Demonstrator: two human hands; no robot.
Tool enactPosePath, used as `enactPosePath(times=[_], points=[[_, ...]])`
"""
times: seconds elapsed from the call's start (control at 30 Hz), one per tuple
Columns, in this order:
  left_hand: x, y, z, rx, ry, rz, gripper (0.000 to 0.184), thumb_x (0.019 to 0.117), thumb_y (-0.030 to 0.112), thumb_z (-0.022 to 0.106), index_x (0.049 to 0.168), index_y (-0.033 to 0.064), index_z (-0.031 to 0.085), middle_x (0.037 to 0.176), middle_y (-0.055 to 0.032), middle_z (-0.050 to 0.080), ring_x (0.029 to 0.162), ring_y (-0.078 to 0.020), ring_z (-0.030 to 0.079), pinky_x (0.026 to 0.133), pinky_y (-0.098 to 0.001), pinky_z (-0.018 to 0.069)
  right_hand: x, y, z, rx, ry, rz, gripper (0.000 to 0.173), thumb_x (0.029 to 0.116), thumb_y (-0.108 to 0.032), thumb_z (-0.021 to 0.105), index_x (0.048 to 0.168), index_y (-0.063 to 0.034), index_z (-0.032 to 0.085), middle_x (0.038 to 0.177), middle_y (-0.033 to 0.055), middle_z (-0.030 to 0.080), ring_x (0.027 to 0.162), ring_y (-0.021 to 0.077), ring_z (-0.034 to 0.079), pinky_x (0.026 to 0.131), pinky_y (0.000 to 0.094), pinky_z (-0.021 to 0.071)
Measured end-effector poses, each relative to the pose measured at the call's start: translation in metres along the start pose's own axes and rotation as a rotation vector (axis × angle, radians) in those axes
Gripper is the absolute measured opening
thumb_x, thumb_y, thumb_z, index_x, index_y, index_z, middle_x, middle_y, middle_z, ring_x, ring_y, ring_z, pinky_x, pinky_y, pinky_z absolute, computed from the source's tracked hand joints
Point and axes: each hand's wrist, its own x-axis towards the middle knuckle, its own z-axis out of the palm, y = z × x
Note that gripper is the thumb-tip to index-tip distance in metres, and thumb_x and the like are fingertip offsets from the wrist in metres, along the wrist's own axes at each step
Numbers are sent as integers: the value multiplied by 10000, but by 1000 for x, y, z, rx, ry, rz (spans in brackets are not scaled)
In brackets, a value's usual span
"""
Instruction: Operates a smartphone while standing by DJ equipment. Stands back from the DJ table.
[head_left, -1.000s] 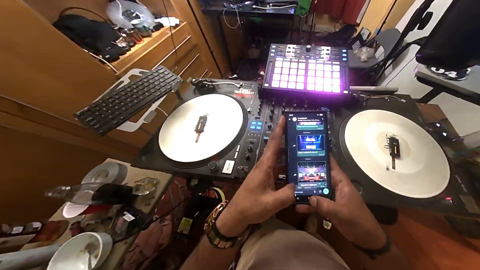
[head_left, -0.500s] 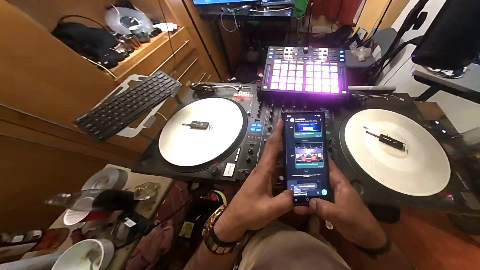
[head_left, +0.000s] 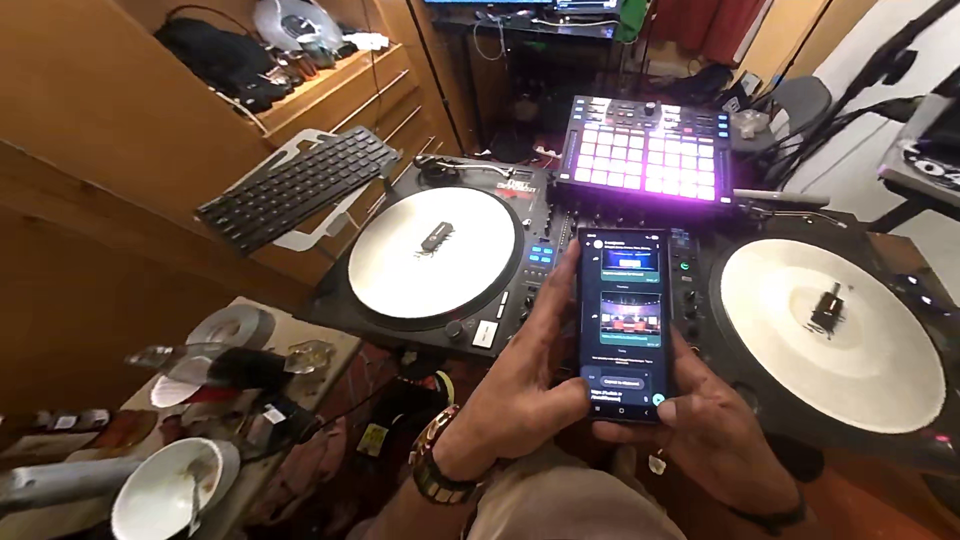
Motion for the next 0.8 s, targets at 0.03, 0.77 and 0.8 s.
enactPosePath(times=[0.03, 0.77, 0.8], points=[[-3, 0, -3, 0, 11, -3, 1096, 786, -1, 645, 1667, 280, 55, 1620, -111, 351, 1341, -327, 550, 1017, -490, 580, 3, 3, 0, 13, -2, 6, 758, 958, -18, 568, 1615, -193, 234, 1472, 184, 534, 1295, 405, 589, 1013, 636, 531], [-246, -98, -105, -449, 1195, -139, 478, 1121, 284, 252, 1512, 81, 435, 1295, -229, 657, 1044, -378, 720, 721, -514, 651, 127, 184, 6, -350, -223, 1011, 677, 1027, -571, 486, 1575, -190, 379, 1364, 151, 628, 1117, 313, 694, 824, 484, 637], [-252, -105, -110, -452, 1254, -130, 482, 1122, 301, 257, 1520, 93, 430, 1296, -219, 659, 1053, -375, 719, 734, -523, 651, 125, 188, 4, -383, -170, 1002, 690, 1030, -582, 463, 1584, -182, 372, 1381, 157, 618, 1122, 320, 694, 865, 492, 625]])
